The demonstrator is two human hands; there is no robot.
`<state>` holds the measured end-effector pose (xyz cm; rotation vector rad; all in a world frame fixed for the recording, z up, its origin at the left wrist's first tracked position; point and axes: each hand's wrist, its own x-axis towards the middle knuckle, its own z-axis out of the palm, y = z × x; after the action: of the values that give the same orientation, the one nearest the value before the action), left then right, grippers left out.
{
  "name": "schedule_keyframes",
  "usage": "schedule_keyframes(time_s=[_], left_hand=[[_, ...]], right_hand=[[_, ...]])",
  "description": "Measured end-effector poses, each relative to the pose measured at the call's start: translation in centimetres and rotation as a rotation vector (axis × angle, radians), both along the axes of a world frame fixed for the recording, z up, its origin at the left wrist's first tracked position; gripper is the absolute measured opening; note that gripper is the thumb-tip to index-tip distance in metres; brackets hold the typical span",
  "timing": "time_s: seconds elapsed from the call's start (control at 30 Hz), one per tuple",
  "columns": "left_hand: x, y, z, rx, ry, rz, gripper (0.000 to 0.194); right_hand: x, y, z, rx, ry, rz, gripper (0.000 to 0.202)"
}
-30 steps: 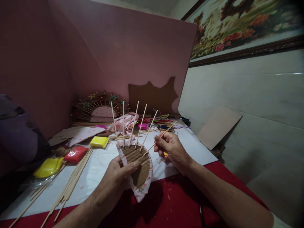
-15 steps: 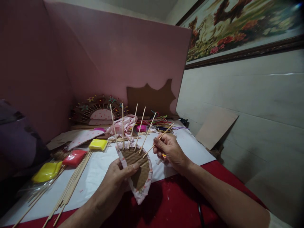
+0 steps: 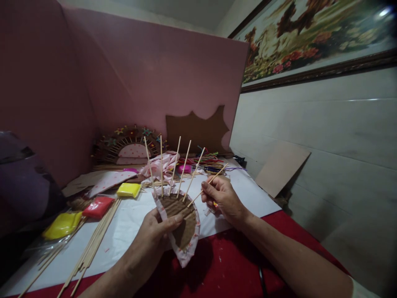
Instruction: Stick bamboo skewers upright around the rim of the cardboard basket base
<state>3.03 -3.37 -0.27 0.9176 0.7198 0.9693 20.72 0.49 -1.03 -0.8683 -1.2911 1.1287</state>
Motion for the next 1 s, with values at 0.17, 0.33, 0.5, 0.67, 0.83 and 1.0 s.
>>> schedule_keyframes(time_s=[0.17, 0.33, 0.5, 0.67, 0.83, 1.0], left_hand=[[-0.01, -0.06, 0.05, 0.011, -0.023, -0.014, 0.030], [0.05, -0.16, 0.16, 0.024, -0.019, -0.013, 0.029], [0.00, -0.11, 0.04, 0.028, -0.005, -0.018, 0.027], [-0.03, 0.01, -0.09, 0.016, 0.001, -0.029, 0.029], [-0.13, -0.03, -0.28, 0.025, 0.010, -0.012, 0.029], [-0.21, 0.11, -0.38, 0.027, 0.010, -0.042, 0.027]], right_hand=[[-0.02, -0.08, 0.08, 0.000, -0.011, 0.005, 0.027], [-0.05, -0.05, 0.06, -0.002, -0.015, -0.003, 0.027], [0.06, 0.08, -0.05, 0.014, -0.017, 0.012, 0.027], [0.15, 0.12, -0.04, 0.015, -0.036, 0.031, 0.027], [0.21, 0.15, 0.37, 0.000, -0.089, 0.033, 0.026], [0.41, 0.27, 0.70, 0.005, -0.134, 0.039, 0.027]])
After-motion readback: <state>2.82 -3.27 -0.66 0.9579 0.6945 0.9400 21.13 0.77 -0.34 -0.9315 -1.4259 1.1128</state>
